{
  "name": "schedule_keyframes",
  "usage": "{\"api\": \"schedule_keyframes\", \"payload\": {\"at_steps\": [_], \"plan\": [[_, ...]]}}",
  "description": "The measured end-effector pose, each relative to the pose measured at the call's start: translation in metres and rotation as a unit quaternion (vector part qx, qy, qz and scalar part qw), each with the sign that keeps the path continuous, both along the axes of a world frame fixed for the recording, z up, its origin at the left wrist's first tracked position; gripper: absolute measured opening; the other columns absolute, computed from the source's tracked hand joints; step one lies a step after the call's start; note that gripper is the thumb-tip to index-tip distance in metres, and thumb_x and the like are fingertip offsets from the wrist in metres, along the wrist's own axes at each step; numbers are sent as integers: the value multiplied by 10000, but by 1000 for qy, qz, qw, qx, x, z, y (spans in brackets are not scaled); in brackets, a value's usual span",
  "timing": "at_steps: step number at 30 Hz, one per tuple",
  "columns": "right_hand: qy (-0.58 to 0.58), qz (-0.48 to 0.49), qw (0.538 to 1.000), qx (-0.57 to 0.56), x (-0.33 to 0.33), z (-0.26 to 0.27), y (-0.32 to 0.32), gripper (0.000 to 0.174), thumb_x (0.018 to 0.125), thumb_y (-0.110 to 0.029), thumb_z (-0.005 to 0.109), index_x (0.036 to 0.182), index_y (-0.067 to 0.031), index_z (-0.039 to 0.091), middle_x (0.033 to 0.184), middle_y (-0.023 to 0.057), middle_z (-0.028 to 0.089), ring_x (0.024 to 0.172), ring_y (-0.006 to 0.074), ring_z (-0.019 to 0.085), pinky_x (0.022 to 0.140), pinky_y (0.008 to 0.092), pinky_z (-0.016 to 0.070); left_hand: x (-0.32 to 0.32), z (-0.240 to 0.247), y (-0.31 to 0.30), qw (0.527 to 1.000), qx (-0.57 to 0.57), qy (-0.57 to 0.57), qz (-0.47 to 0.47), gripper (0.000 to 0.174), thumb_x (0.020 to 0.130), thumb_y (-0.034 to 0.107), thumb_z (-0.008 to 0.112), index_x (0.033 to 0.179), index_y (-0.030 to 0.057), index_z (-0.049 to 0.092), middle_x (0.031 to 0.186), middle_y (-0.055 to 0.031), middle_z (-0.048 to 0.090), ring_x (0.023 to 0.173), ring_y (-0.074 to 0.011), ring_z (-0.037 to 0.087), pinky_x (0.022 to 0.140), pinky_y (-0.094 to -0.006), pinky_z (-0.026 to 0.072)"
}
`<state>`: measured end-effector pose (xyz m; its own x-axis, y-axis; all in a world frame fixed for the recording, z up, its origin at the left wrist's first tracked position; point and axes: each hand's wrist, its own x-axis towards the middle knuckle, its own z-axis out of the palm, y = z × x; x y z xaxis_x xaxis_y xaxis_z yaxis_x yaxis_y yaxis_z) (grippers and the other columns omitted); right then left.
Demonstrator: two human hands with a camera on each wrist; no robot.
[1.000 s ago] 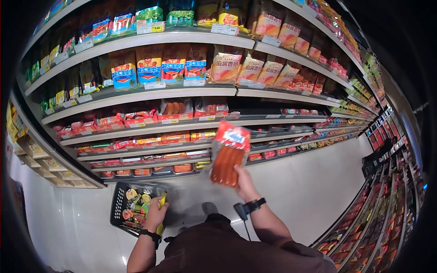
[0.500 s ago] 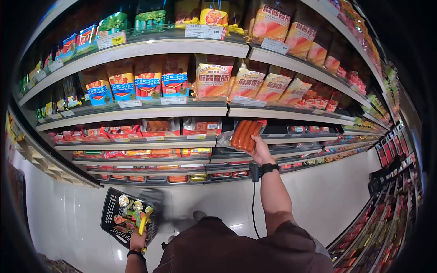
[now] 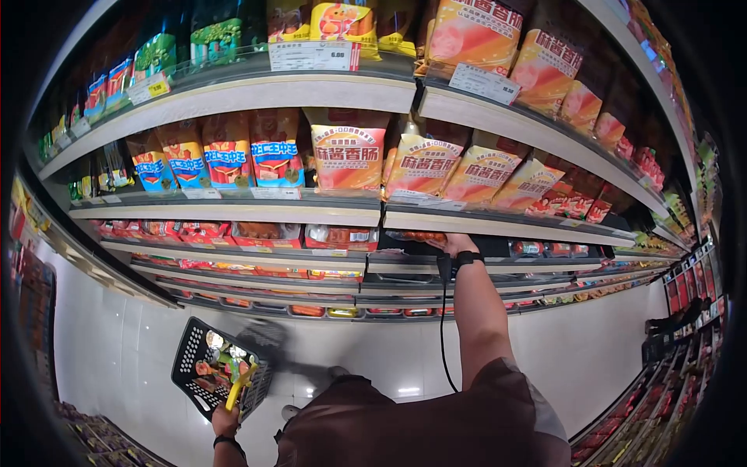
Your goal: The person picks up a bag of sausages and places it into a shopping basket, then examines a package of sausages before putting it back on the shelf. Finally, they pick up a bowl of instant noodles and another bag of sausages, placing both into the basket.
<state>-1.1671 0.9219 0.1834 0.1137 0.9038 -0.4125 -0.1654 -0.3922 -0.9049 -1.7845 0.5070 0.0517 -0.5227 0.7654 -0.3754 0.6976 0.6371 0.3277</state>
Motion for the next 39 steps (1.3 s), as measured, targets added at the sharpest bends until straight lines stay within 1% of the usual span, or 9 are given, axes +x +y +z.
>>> {"api": "schedule_keyframes", "payload": {"at_steps": [1,4,8,11,18,26,36,38,39], "plan": [[-14,5,1000,4,3,-3,2,432,956,-432,496,1206,-90,579,1134,106,671,955,251,682,837,377,557,7,5,0,1000,-6,-6,11,368,829,344,631,932,-9,653,743,-206,675,684,-342,688,629,-445,537],[-51,18,998,14,3,-20,11,429,952,-428,496,1203,-92,582,1136,108,671,958,258,680,841,381,553,12,-10,-11,999,-5,38,-13,384,819,372,646,908,-2,657,764,-220,677,728,-384,680,646,-472,531],[-107,32,994,13,5,-42,27,425,947,-424,496,1200,-94,585,1139,111,670,963,267,677,846,386,549,22,-19,-23,1000,-11,-6,-10,375,789,362,658,912,8,661,800,-218,683,775,-389,676,693,-472,530],[-154,50,987,16,10,-56,31,423,943,-420,495,1198,-96,588,1140,114,669,967,273,675,850,390,546,40,-6,-23,999,-51,-2,-17,387,792,377,644,906,7,657,802,-216,687,780,-375,683,709,-470,529],[-274,101,956,32,11,-80,42,417,934,-412,495,1193,-101,594,1145,119,668,975,289,670,859,400,539,53,-13,-43,995,-80,-64,-4,415,804,384,623,936,-9,654,854,-256,672,845,-419,658,746,-483,509],[-417,132,895,89,10,-83,49,410,924,-402,495,1188,-106,601,1150,125,667,985,307,664,870,411,530,72,-13,-52,997,-39,-45,-46,404,796,394,620,864,-2,655,812,-264,663,804,-430,655,725,-504,519],[-593,141,785,112,9,-86,37,403,911,-390,494,1180,-112,610,1156,133,665,997,329,657,883,425,520,75,-11,-59,995,-21,-74,-55,393,797,387,649,850,-2,644,774,-264,652,790,-435,650,699,-499,511],[-621,146,762,107,9,-92,27,402,909,-388,494,1179,-113,611,1158,134,665,999,334,656,886,428,518,75,-8,-60,995,-22,-47,-80,392,810,386,649,864,-3,635,767,-262,650,793,-440,646,690,-500,509],[-601,181,776,65,-1,-73,18,392,857,-363,486,1135,-138,646,1154,158,644,1041,393,608,930,457,471,76,-4,-59,995,-37,-50,-74,397,820,391,645,879,-2,626,776,-257,653,801,-442,643,694,-502,507]]}}
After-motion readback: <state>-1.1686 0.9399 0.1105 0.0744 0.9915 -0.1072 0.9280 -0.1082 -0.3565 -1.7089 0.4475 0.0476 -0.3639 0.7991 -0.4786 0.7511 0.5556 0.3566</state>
